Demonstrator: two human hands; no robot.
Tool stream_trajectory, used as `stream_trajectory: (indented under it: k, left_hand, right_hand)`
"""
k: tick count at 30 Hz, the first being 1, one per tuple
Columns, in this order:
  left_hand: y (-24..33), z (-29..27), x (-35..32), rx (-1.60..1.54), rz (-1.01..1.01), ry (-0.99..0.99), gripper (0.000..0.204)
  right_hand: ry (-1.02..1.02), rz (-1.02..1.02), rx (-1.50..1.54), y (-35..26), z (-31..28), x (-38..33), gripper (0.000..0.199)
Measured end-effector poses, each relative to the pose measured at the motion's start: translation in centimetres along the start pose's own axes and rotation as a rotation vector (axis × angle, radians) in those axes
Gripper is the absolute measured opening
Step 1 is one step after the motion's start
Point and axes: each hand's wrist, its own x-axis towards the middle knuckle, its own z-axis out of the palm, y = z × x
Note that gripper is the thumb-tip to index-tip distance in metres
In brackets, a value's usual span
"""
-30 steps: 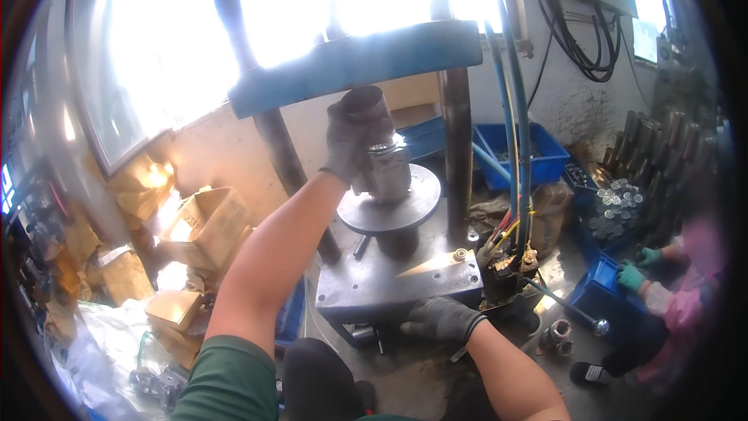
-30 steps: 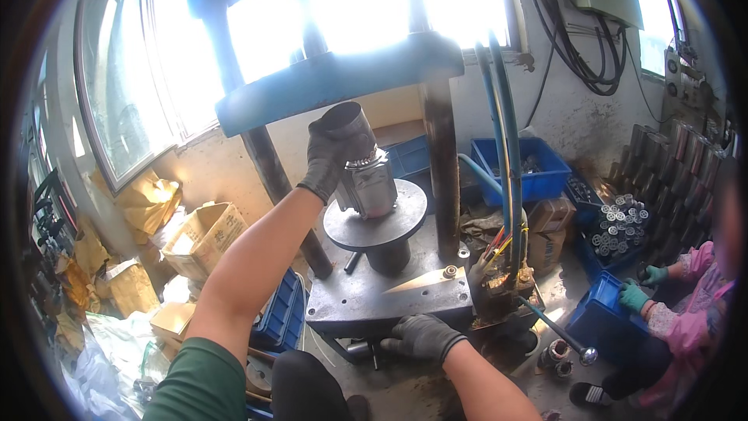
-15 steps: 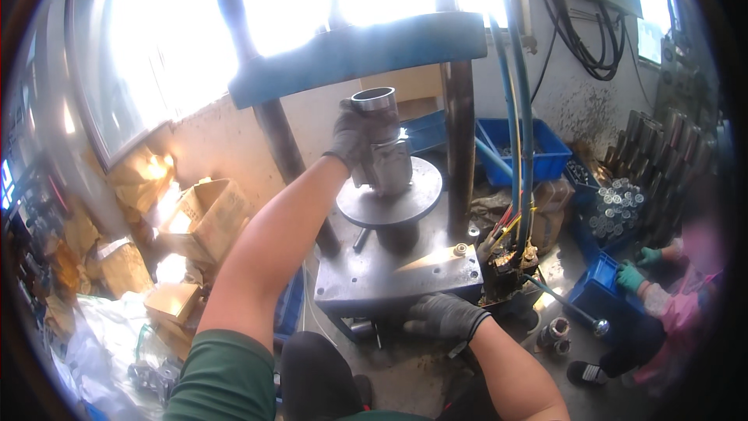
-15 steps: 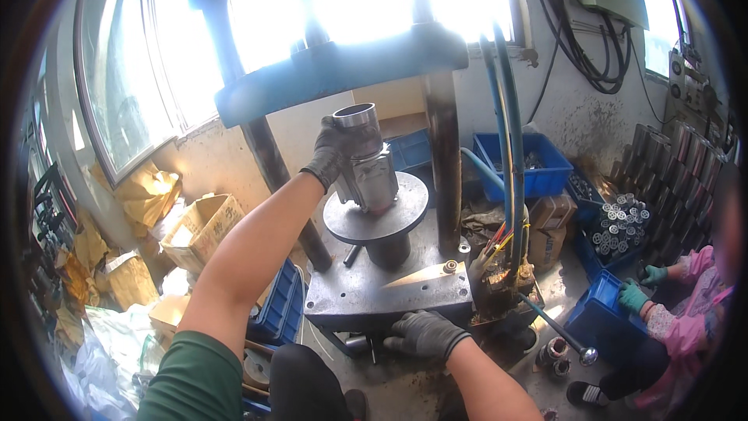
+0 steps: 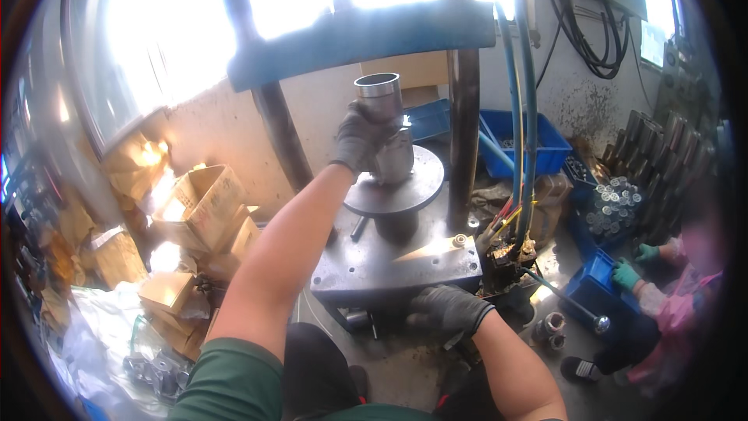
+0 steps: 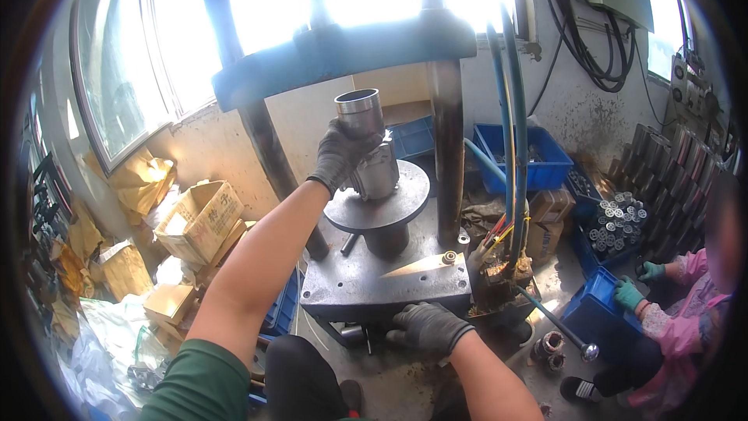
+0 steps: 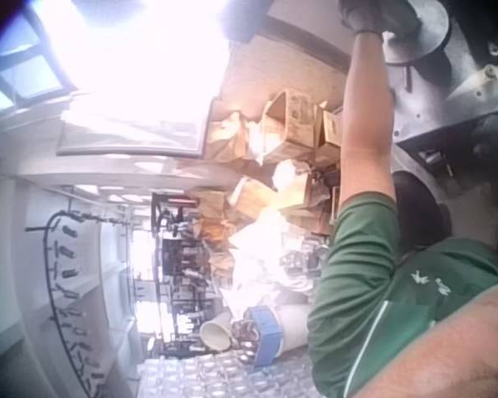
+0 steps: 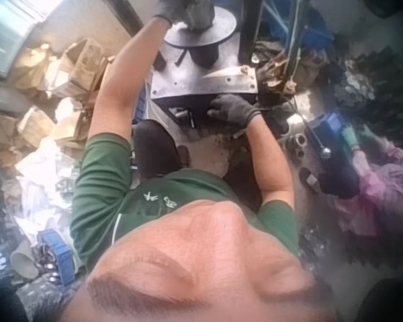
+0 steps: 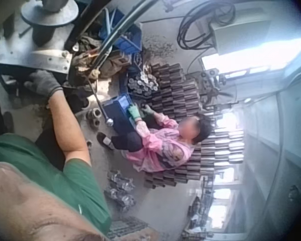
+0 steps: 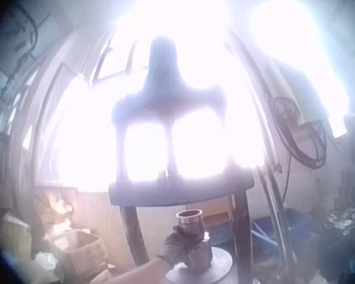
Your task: Insert a copper wire stator into a metal motor housing using a hydraulic press.
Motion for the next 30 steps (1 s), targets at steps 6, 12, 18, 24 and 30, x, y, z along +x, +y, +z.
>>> stream_trajectory:
  k: [6,12,18,24,30]
  left_hand:
    - [-1.5,0.3,0.8,0.055,-0.012,0.056,0.079]
    - [-1.6,-0.1,0.5,-0.016,0.031,0.017,0.083]
    - [-0.8,-0.9,0.4,0.009,0.003,0.001,0.082]
    - [-1.2,-0.1,0.7,-0.039,0.003,0.016,0.079]
    - [-1.7,-1.1,0.2,-0.031,0.027,-0.019,0.088]
  right_hand:
    - [0.171,-0.045,0.037,-3.3,-5.6,-4.3,0.039]
    - [0.209,0.114,-0.493,-7.2,-12.6,-14.5,0.029]
    - [-0.102,0.344,-0.366,-0.7,-11.6,-24.4,0.03]
    - [-0.181,0.543,-0.093,-4.1,-7.5,-25.4,0.043]
    - [-0.091,0.728,-0.302,-4.9,-1.8,-26.6,0.045]
